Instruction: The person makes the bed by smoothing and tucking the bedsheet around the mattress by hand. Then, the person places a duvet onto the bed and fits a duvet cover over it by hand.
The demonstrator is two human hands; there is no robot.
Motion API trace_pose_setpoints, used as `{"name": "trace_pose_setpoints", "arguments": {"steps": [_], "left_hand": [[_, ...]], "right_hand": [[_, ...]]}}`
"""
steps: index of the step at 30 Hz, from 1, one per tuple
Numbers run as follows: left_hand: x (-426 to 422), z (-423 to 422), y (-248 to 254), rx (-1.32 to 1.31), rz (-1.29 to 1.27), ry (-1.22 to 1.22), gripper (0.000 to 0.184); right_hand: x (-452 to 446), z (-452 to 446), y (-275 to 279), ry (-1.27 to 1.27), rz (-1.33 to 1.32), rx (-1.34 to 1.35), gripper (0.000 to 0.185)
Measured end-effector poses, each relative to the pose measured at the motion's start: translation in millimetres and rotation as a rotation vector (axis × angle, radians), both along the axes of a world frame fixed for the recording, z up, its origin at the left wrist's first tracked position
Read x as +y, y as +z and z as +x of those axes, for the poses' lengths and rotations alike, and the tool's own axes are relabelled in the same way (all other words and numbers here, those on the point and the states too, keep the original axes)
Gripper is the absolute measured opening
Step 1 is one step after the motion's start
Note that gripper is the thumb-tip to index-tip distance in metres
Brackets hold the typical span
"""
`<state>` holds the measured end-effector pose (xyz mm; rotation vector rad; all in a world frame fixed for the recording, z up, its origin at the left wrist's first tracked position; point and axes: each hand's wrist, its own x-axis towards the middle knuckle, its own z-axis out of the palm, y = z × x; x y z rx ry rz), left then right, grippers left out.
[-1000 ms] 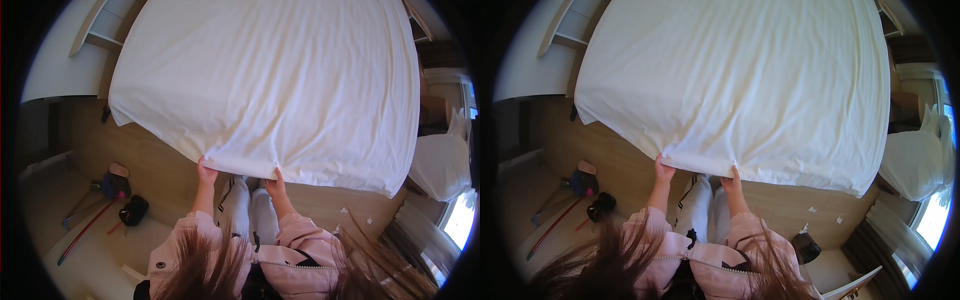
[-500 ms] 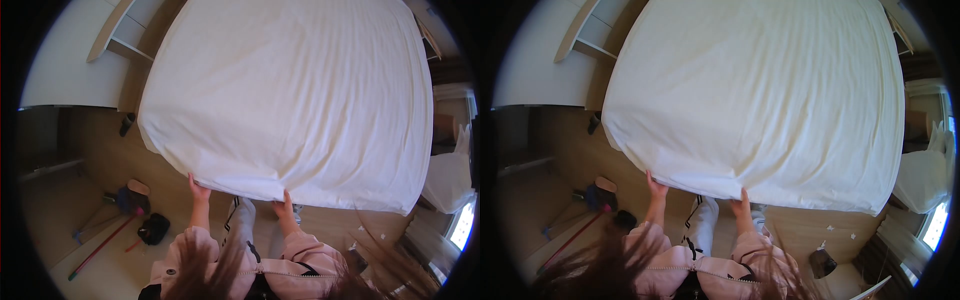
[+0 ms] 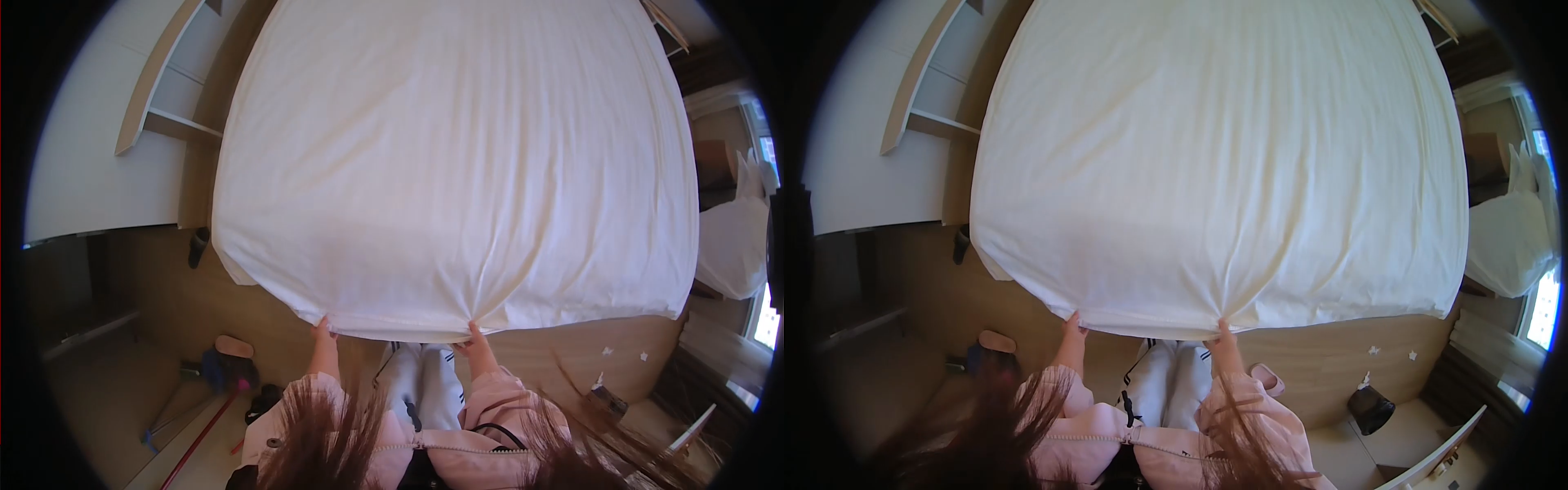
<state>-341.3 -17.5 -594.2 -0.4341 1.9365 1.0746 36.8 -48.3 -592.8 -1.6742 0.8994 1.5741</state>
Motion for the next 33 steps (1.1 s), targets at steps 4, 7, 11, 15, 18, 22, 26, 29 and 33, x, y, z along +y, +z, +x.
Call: {"name": "trace_pose_setpoints", "arguments": {"steps": [4, 7, 11, 15, 18, 22, 26, 29, 33], "left_hand": [[12.0, -4.4, -42.0, 0.635, -0.315, -0.242, 0.066], [85.4, 91.4, 64.1, 1.212, -0.122, -1.007, 0.071], [134.7, 171.1, 119.7, 1.33, 0.247, -1.517, 0.07], [140.7, 198.3, 101.9, 1.267, 0.116, -1.736, 0.068], [144.2, 188.9, 104.1, 1.18, 0.099, -1.774, 0.068], [141.2, 174.7, 116.1, 0.938, 0.018, -1.933, 0.058], [122.1, 176.3, 150.3, 0.558, 0.012, -2.013, 0.04], [104.6, 182.5, 180.4, 0.377, 0.054, -2.004, 0.035], [94.4, 182.5, 203.4, 0.312, 0.15, -1.997, 0.033]], "right_hand": [[-95.1, 53.1, -72.6, -0.094, 0.507, 0.384, 0.045], [-3.0, 29.8, 8.4, 0.693, -0.406, -1.096, 0.047], [76.1, 42.0, 92.8, 0.966, 0.064, -1.43, 0.055], [95.6, 55.8, 72.5, 1.237, 0.3, -1.4, 0.058], [101.5, 58.6, 84.6, 1.257, 0.269, -1.243, 0.054], [100.5, 66.5, 99.5, 1.267, 0.377, -1.17, 0.053], [93.3, 56.4, 109.3, 1.199, 0.445, -0.986, 0.04], [82.6, 47.2, 137.3, 1.186, 0.52, -0.958, 0.034], [71.7, 38.1, 191.7, 1.199, 0.583, -0.827, 0.029]]}}
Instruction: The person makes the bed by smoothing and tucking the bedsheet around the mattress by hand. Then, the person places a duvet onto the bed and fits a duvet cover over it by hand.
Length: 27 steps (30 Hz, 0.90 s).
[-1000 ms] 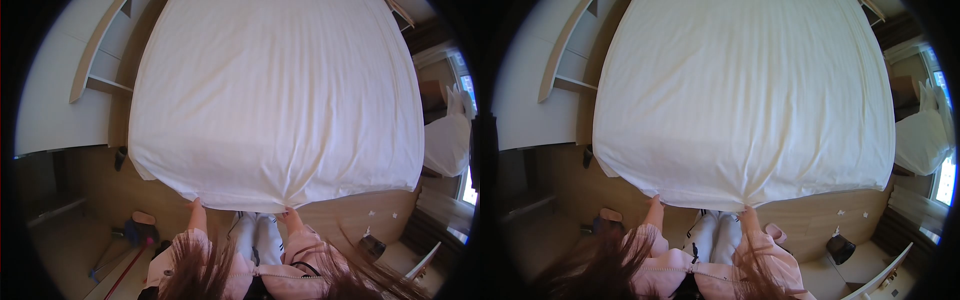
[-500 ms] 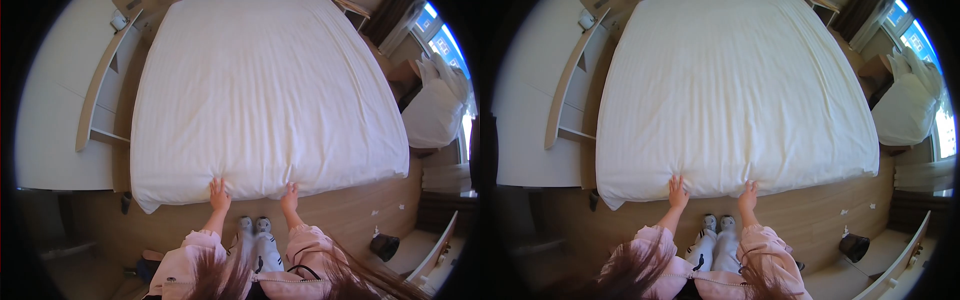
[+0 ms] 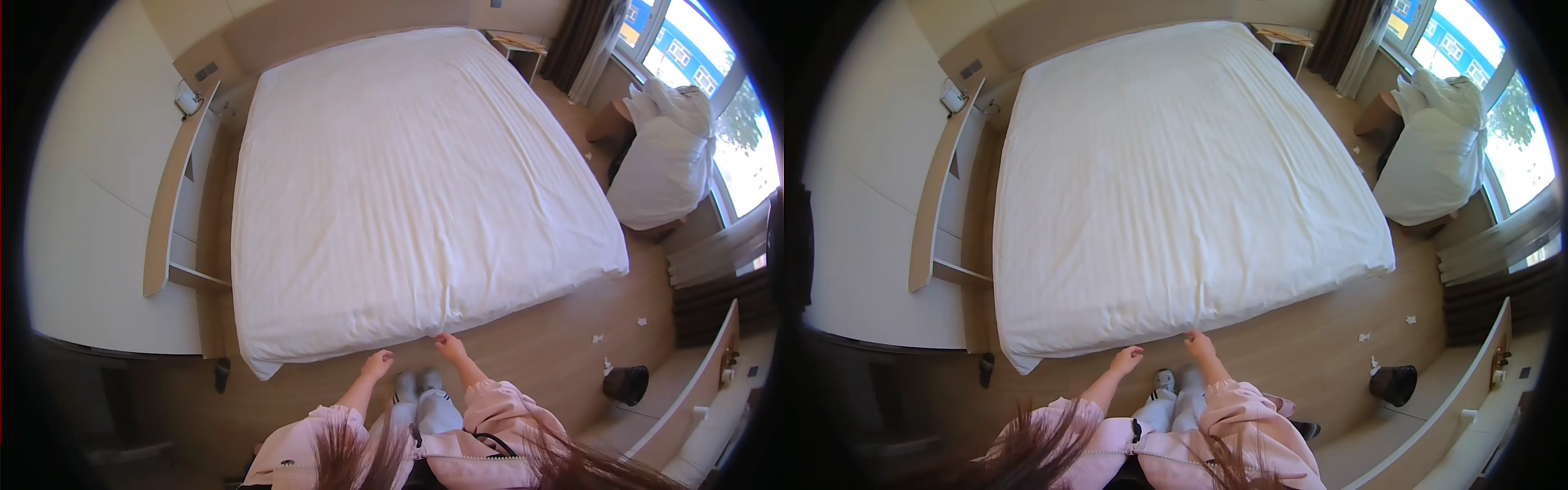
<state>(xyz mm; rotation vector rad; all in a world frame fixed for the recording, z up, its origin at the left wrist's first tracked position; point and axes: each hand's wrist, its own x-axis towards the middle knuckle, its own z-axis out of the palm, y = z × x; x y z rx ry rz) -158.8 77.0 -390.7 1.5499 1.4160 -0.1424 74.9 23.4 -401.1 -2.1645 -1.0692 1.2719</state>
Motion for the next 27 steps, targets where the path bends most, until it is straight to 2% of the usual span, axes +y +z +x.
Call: {"name": "trace_pose_setpoints", "arguments": {"steps": [4, 6, 9, 11, 14, 21, 27], "left_hand": [[-4.7, -8.3, 8.0, -0.127, -0.028, 0.026, 0.031], [-9.6, -11.7, 13.7, -0.161, -0.066, 0.012, 0.03], [-10.0, -16.8, 23.3, -0.272, -0.13, 0.069, 0.026], [-11.6, -16.7, 23.8, -0.329, -0.179, 0.133, 0.023], [-12.2, -5.1, 30.3, -0.282, -0.155, 0.09, 0.023], [-13.4, 74.5, 43.8, -0.382, -0.228, 0.081, 0.024], [-20.6, 152.2, 74.9, -0.392, -0.221, 0.204, 0.022]], "right_hand": [[-11.8, 0.8, 44.1, -0.009, 0.007, 0.023, 0.027], [-22.9, 4.9, 61.7, -0.009, 0.116, -0.028, 0.027], [-37.8, 10.6, 95.4, -0.002, 0.05, -0.051, 0.027], [-52.2, 18.7, 95.8, -0.024, 0.055, -0.052, 0.026], [-60.2, 33.6, 106.1, -0.036, 0.065, -0.076, 0.026], [-74.5, 97.1, 114.0, -0.005, 0.111, -0.079, 0.027], [-84.8, 181.5, 129.5, 0.042, 0.084, -0.068, 0.026]]}}
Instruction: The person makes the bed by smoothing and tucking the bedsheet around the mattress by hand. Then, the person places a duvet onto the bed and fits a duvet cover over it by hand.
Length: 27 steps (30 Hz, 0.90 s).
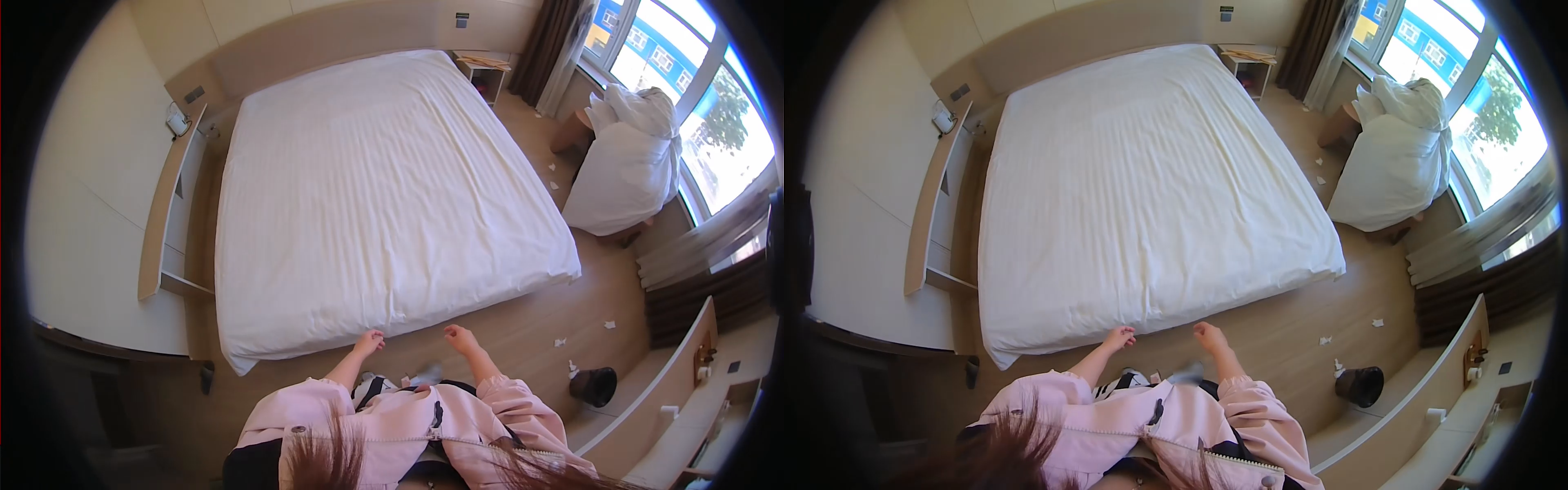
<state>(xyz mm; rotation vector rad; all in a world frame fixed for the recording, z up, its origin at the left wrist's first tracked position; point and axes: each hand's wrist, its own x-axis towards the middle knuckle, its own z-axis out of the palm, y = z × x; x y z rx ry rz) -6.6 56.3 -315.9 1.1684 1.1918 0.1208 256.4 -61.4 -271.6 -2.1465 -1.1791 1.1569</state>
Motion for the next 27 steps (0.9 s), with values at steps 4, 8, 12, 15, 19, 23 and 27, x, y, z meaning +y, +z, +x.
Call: {"name": "trace_pose_setpoints", "arguments": {"steps": [4, 8, 12, 15, 19, 23, 27], "left_hand": [[-12.1, 37.7, -2.9, 0.036, 0.053, 0.058, 0.022], [-11.4, 74.0, -4.9, 0.063, 0.082, 0.045, 0.021], [5.6, 114.4, -14.1, 0.033, 0.168, 0.039, 0.02], [19.0, 153.0, -9.9, 0.04, 0.216, -0.001, 0.019], [31.0, 203.2, -11.5, 0.076, 0.179, 0.039, 0.017], [36.8, 267.5, -34.1, 0.095, 0.129, 0.031, 0.015], [30.0, 348.1, -36.7, 0.152, 0.084, 0.014, 0.014]], "right_hand": [[-8.1, 55.6, -3.3, -0.002, 0.028, -0.037, 0.026], [-13.8, 92.1, 13.6, -0.06, 0.043, -0.049, 0.024], [-10.8, 122.8, 13.8, -0.073, 0.12, -0.078, 0.023], [-9.4, 153.6, 12.1, -0.11, 0.072, -0.05, 0.023], [-4.2, 196.0, 13.0, -0.099, 0.083, -0.084, 0.021], [-6.1, 256.0, 10.5, -0.107, 0.103, -0.019, 0.02], [-9.8, 336.4, 24.5, -0.017, 0.02, -0.069, 0.02]]}}
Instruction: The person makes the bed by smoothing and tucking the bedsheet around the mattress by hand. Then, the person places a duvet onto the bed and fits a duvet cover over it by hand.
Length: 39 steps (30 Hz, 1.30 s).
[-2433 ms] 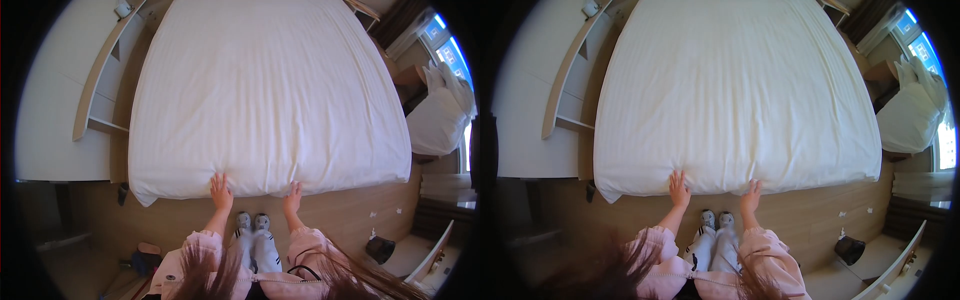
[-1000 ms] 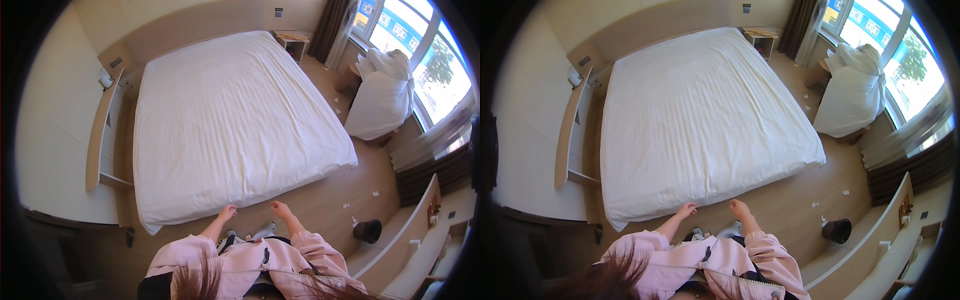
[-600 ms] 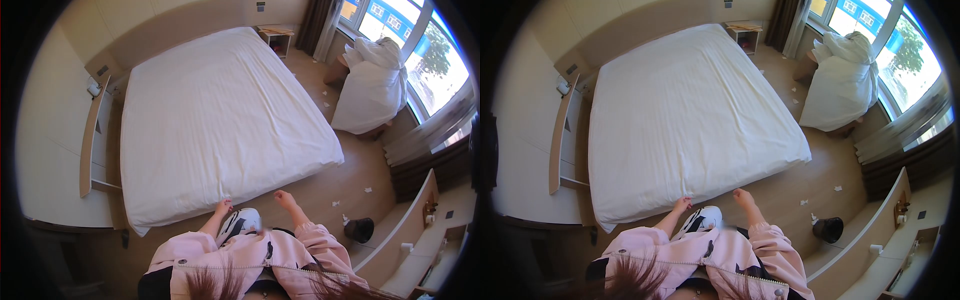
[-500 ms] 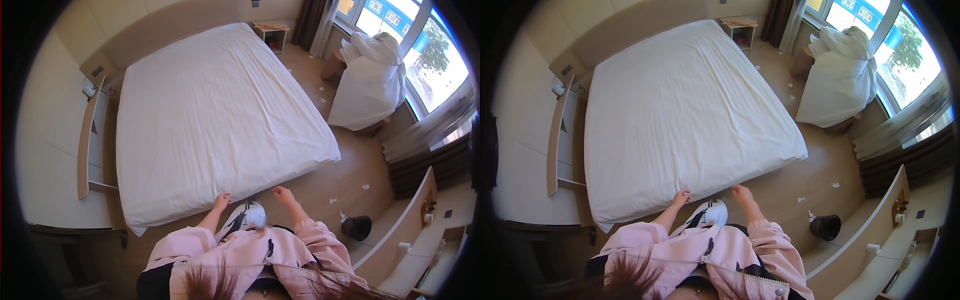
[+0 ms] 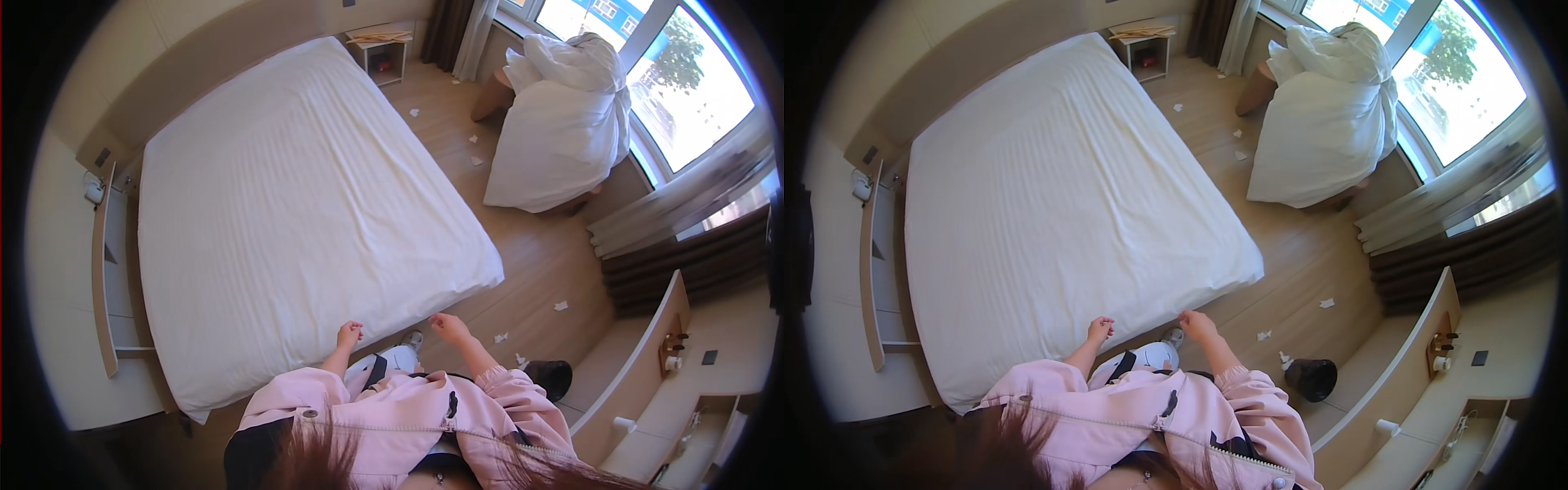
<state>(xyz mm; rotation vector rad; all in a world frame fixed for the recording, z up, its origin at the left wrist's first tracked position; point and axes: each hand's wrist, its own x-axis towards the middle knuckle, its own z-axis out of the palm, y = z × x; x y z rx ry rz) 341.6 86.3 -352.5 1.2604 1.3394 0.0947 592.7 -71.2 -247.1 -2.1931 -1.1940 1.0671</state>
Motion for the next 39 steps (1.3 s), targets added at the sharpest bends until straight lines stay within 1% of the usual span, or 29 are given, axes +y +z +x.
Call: {"name": "trace_pose_setpoints", "arguments": {"steps": [2, 3, 5, 9, 10, 12, 17, 21, 23, 25, 27, 29, 31, 33, 34, 37, 39], "left_hand": [[1.3, 43.0, 1.1, -0.038, 0.03, -0.053, 0.013], [0.2, 61.8, 1.6, -0.072, 0.066, -0.095, 0.013], [4.4, 102.4, 13.2, -0.131, 0.066, -0.12, 0.013], [13.8, 166.8, 36.3, -0.154, 0.085, -0.117, 0.013], [15.4, 179.3, 37.0, -0.175, 0.091, -0.093, 0.013], [14.3, 201.2, 37.3, -0.19, 0.101, -0.057, 0.014], [-0.9, 259.6, 29.8, -0.217, 0.11, 0.031, 0.014], [-15.4, 321.3, 33.9, -0.223, 0.135, 0.139, 0.013], [-20.6, 347.8, 32.6, -0.205, 0.171, 0.236, 0.013], [-27.1, 372.4, 34.8, -0.278, 0.203, 0.342, 0.012], [-45.7, 392.9, 34.1, -0.264, 0.178, 0.468, 0.012], [-66.5, 409.7, 22.8, -0.254, 0.184, 0.501, 0.013], [-92.4, 424.4, 14.1, -0.178, 0.111, 0.594, 0.013], [-106.3, 446.0, 10.6, -0.181, 0.074, 0.638, 0.013], [-108.9, 454.8, 13.5, -0.183, 0.044, 0.673, 0.012], [-106.8, 482.3, 20.2, -0.2, 0.059, 0.677, 0.012], [-97.5, 498.5, 23.5, -0.203, 0.073, 0.679, 0.012]], "right_hand": [[1.1, 33.6, 4.5, -0.112, -0.024, -0.012, 0.02], [1.4, 47.4, 4.4, -0.116, -0.031, 0.0, 0.02], [4.9, 72.4, 1.5, -0.231, -0.015, 0.005, 0.02], [23.2, 107.0, 0.4, -0.173, 0.009, 0.003, 0.02], [29.0, 115.5, -1.2, -0.163, 0.009, 0.003, 0.02], [40.2, 128.7, -6.7, -0.122, 0.105, 0.059, 0.019], [54.7, 169.8, -7.0, -0.028, 0.106, 0.054, 0.018], [54.3, 229.2, -6.0, 0.067, 0.123, 0.046, 0.018], [48.9, 263.0, 4.7, 0.138, 0.12, 0.053, 0.018], [43.2, 300.8, 17.2, 0.244, 0.145, 0.061, 0.018], [34.6, 341.7, 12.2, 0.34, 0.141, 0.065, 0.017], [17.6, 379.0, 9.9, 0.338, 0.087, 0.03, 0.017], [-2.3, 413.4, -1.6, 0.329, 0.084, 0.039, 0.017], [-5.9, 445.9, -2.0, 0.309, 0.095, 0.019, 0.017], [-4.4, 460.0, -2.1, 0.31, 0.069, 0.0, 0.017], [11.7, 489.8, -3.7, 0.266, 0.058, -0.013, 0.017], [23.4, 501.4, -3.7, 0.279, 0.082, -0.003, 0.017]]}}
